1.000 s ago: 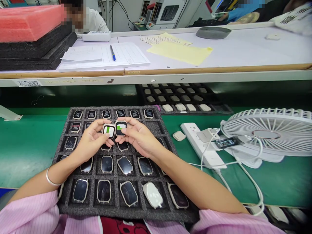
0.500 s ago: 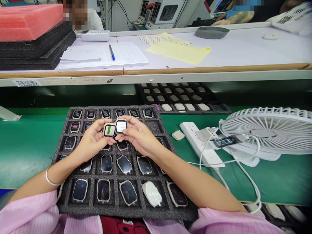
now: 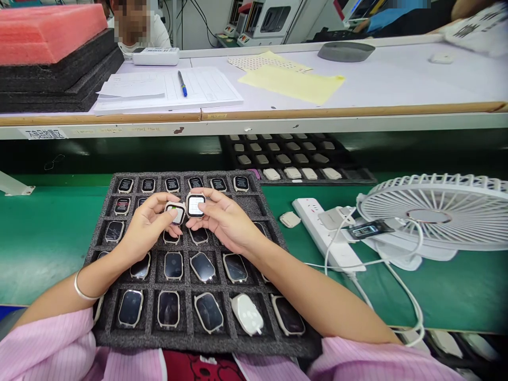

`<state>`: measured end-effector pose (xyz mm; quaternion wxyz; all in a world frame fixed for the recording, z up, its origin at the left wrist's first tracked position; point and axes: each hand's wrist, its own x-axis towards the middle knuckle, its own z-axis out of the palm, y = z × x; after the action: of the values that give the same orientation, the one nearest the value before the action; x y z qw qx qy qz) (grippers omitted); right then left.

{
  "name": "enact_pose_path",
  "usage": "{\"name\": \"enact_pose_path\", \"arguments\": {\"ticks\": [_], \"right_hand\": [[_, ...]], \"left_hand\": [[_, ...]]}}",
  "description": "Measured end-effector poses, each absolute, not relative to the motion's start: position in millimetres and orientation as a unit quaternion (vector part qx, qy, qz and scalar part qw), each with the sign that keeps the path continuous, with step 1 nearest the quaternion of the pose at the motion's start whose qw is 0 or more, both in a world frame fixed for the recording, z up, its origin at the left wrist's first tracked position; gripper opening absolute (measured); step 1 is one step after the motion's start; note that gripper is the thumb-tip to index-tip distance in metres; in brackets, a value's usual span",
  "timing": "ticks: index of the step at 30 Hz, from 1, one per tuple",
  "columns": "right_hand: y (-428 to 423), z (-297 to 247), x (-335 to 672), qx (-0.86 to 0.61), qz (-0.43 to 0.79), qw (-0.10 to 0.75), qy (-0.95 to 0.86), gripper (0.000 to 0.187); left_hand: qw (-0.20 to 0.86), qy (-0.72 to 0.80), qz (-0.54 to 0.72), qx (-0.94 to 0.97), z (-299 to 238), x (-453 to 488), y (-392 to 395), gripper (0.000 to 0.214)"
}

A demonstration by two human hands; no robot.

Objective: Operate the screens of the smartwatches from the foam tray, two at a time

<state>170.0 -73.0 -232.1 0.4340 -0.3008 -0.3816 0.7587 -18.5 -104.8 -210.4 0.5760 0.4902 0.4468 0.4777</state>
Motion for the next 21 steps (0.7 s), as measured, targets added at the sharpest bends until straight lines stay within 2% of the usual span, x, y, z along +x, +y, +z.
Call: {"name": "enact_pose_path", "arguments": {"ticks": [7,21], "right_hand": [[-75.2,-232.6,170.2,-0.280,0.762,0.427,-0.398,0.046],[-76.6,-230.9,170.6,-0.287,0.752,0.434,-0.405,0.047]], "left_hand": [[0.560,0.460,0.489,0.485,-209.5,-17.8,-104.0,0.027],[0.557,0.442,0.489,0.506,-214.9,-20.2,-103.1,0.032]]}}
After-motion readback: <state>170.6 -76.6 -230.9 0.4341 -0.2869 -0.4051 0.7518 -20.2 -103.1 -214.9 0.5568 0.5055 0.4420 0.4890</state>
